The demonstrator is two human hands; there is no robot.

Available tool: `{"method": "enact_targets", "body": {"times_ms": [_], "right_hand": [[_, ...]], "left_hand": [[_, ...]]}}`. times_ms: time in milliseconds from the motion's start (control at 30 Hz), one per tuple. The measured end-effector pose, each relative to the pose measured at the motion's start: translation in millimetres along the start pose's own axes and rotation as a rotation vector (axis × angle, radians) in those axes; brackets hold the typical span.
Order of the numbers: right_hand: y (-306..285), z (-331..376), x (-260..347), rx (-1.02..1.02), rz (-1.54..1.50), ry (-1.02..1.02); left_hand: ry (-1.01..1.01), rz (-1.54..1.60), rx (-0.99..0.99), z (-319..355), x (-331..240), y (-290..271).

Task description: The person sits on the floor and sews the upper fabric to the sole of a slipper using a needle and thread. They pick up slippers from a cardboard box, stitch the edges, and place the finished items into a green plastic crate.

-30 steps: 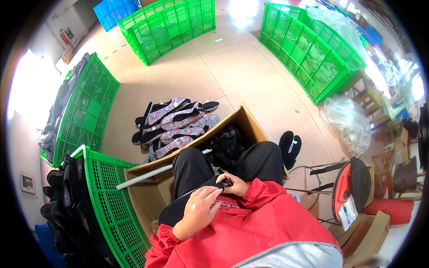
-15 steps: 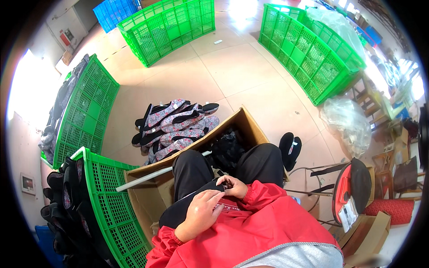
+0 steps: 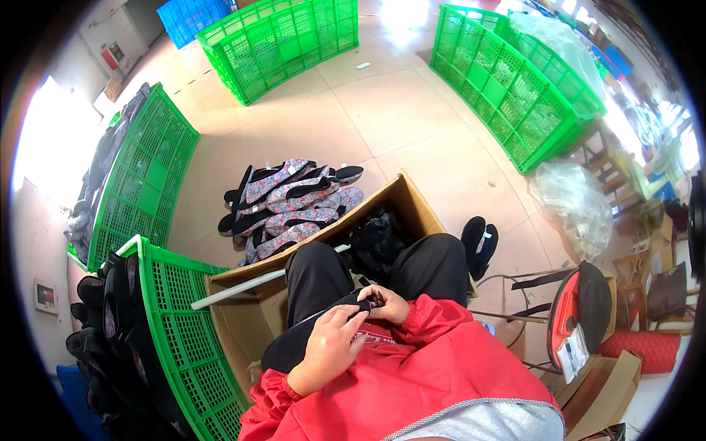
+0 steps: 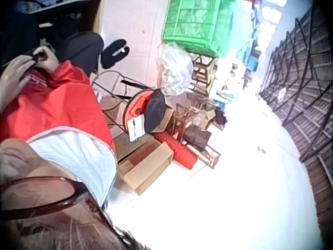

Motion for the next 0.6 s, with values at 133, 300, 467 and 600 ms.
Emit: {"method": "enact_targets", "body": {"times_ms": [133,300,467,600], "right_hand": [[0.2,-1.1,-0.6,-0.006,-0.027,-0.012],[0.4,-1.6,-1.4,-0.02,-0.023,-0.006],[0.0,-3.3,-2.7,-0.029,-0.074,0.017],[-0.6,-3.8,-5.2,-0.031,-0.098,0.0]], "left_hand": [[-0.03,-0.094,-0.006,4.4,1.4,-3.2],[-0.071,-0.16,0.008,12.4,3.4,-6.5],[-0.059,-0.201,0.037,14.6,4.9,-1.0],[-0.042,-0.267,0.085,14.7,6.3,5.7]]}}
Point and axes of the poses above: each hand's wrist, its own z-axis away from the middle knuckle, its own y-axis out of the palm, x = y × z, the point moved 2 cm from there along -z, towards the middle knuckle, and after that the axes turned 6 degrees about z, right-handed, at the moved point
